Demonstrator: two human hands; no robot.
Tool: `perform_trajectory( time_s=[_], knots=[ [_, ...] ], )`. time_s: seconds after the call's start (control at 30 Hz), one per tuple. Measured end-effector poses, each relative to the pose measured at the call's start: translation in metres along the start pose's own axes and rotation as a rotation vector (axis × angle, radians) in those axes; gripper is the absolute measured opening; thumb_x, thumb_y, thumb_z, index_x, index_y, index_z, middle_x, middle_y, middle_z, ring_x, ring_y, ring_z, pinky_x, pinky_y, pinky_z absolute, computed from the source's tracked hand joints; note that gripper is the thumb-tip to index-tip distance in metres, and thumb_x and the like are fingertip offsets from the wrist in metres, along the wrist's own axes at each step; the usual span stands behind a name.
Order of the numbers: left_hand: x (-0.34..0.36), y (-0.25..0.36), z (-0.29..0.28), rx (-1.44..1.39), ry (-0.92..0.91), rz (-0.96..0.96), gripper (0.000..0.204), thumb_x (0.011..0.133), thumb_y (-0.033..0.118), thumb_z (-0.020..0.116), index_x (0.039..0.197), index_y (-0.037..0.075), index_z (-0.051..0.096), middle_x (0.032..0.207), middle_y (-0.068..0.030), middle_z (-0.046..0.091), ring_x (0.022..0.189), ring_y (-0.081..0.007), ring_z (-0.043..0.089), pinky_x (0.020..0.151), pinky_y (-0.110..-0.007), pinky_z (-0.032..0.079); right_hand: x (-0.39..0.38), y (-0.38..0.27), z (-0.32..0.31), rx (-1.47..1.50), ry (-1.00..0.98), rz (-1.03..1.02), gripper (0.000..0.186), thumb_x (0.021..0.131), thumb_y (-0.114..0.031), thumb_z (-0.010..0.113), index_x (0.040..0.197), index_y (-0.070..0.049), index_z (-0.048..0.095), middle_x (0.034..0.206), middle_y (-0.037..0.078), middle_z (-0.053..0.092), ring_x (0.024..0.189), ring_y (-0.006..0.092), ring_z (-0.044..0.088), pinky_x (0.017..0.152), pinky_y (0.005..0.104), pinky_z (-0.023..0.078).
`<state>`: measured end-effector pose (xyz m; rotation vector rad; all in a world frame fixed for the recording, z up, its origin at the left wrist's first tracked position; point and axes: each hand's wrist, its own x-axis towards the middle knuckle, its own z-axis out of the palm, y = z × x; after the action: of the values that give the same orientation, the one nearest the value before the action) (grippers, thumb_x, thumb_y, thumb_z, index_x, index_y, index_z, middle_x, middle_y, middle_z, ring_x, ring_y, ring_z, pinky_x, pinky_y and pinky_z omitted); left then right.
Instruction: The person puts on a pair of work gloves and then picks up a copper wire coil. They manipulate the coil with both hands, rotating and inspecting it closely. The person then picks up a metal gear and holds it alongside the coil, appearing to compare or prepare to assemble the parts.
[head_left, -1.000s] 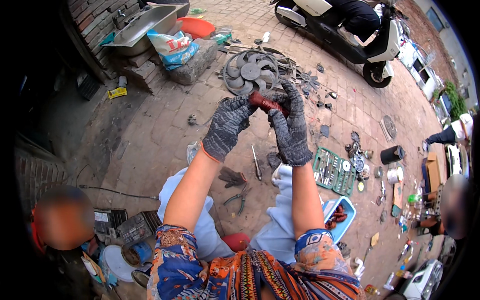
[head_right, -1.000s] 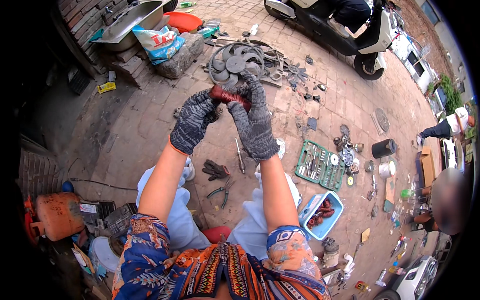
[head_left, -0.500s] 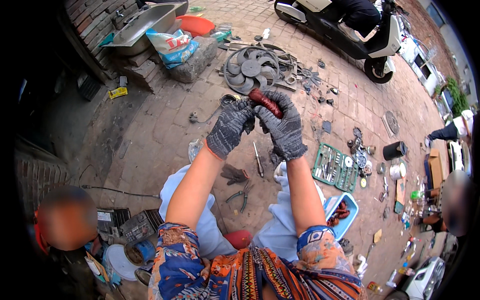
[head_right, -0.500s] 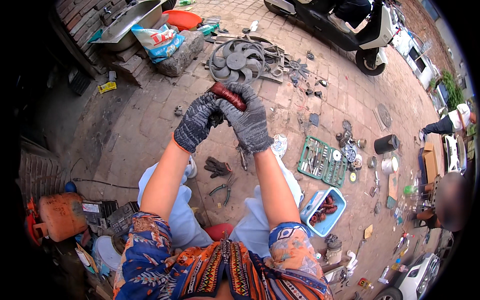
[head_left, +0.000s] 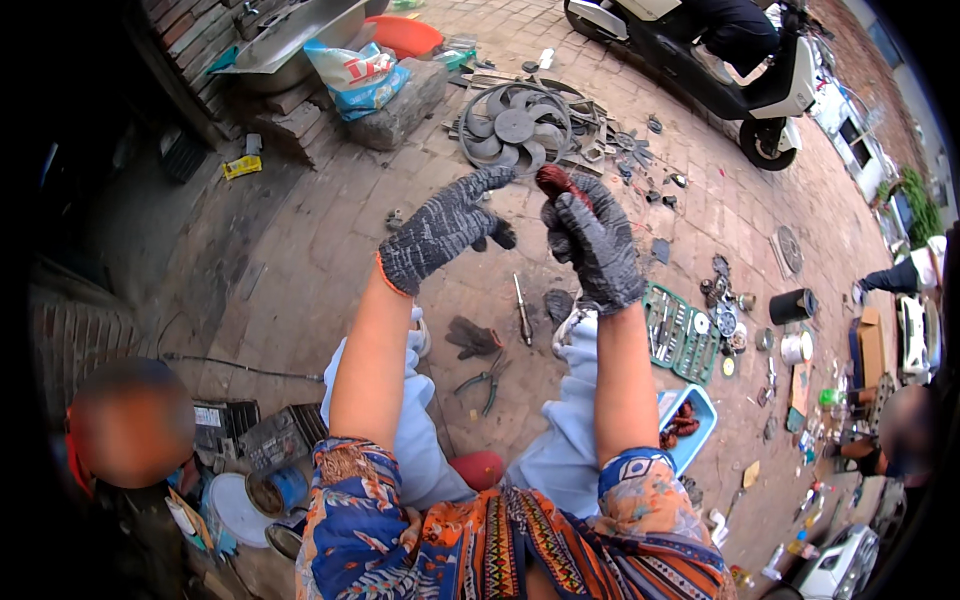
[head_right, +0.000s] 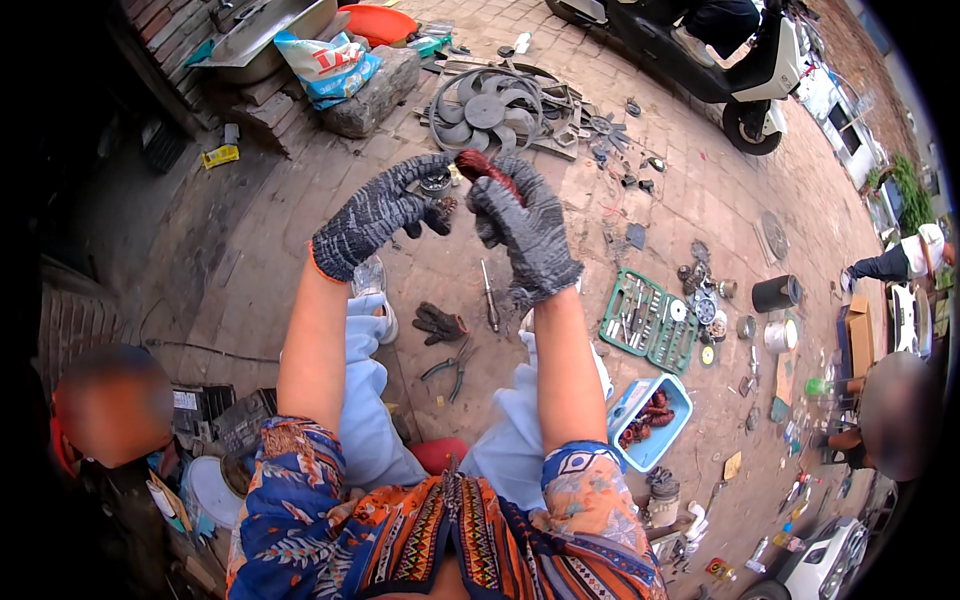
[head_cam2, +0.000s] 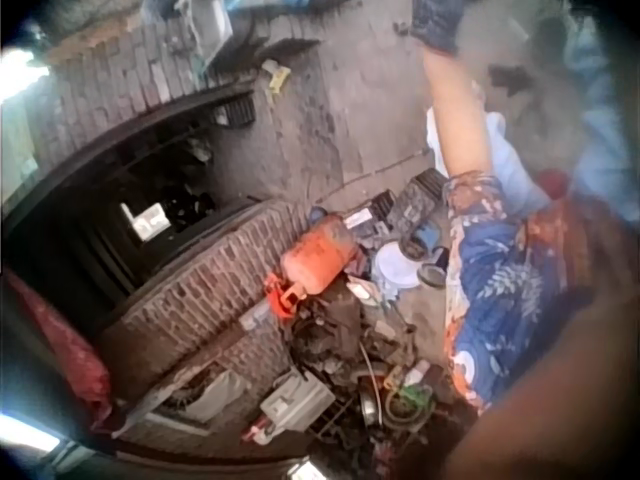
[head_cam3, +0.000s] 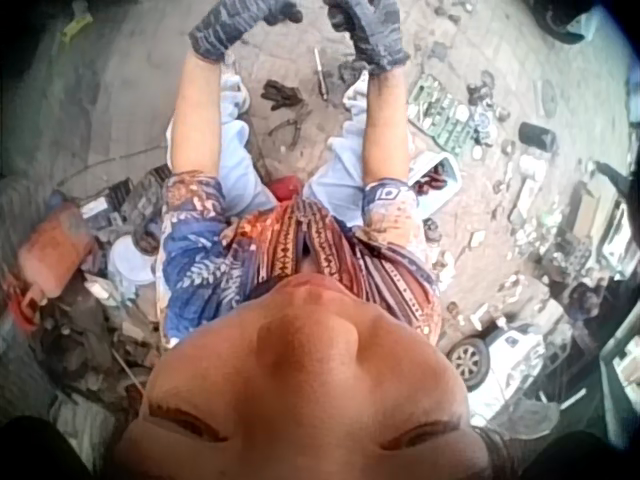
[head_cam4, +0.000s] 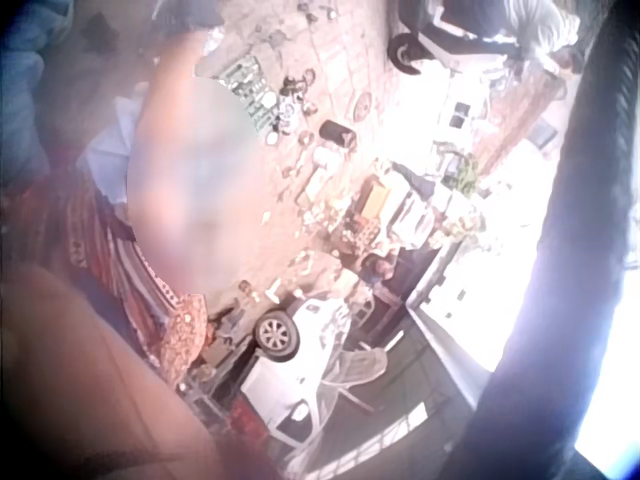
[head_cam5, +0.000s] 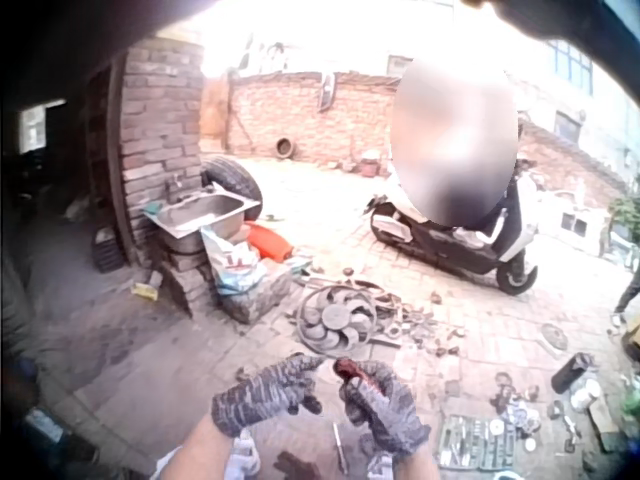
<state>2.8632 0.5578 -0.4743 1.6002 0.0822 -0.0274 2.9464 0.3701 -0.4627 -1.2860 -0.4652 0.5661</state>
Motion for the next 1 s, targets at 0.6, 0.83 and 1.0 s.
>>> perform_trajectory(
  time_s=[0.6, 0.83, 1.0],
  knots=[
    [-0.004, 0.015, 0.012, 0.781, 0.211, 0.819, 0.039, 0.076, 0.003, 0.062, 0.115, 0.008, 0.059, 0.116, -0.0092, 0.058, 0.113, -0.0288, 0.050, 0.101, -0.040, 0.035, -0.011, -0.015, 0.003, -0.360, -0.120, 0.077, 0.027, 0.081, -0.023, 0.068, 0.102, -0.008, 0.061, 0.068, -0.002, 0.057, 0.052, 0.0041, 0.048, 0.045, 0.0198, 0.039],
    [-0.001, 0.014, 0.020, 0.762, 0.370, 0.836, 0.031, 0.077, 0.010, 0.069, 0.107, 0.005, 0.064, 0.102, -0.0100, 0.064, 0.094, -0.0267, 0.059, 0.083, -0.037, 0.046, -0.009, -0.013, 0.000, -0.430, -0.050, 0.065, 0.027, 0.080, -0.023, 0.069, 0.100, -0.007, 0.059, 0.067, -0.002, 0.056, 0.051, 0.0040, 0.048, 0.045, 0.0200, 0.039],
    [0.000, 0.008, 0.033, 0.514, 0.498, 0.692, 0.033, 0.078, 0.007, 0.068, 0.110, 0.002, 0.062, 0.101, -0.0120, 0.065, 0.086, -0.0205, 0.062, 0.076, -0.030, 0.049, -0.008, -0.013, 0.000, -0.423, 0.040, 0.016, 0.027, 0.080, -0.021, 0.069, 0.100, -0.006, 0.059, 0.066, -0.001, 0.056, 0.051, 0.0040, 0.048, 0.045, 0.0202, 0.039]
  ],
)
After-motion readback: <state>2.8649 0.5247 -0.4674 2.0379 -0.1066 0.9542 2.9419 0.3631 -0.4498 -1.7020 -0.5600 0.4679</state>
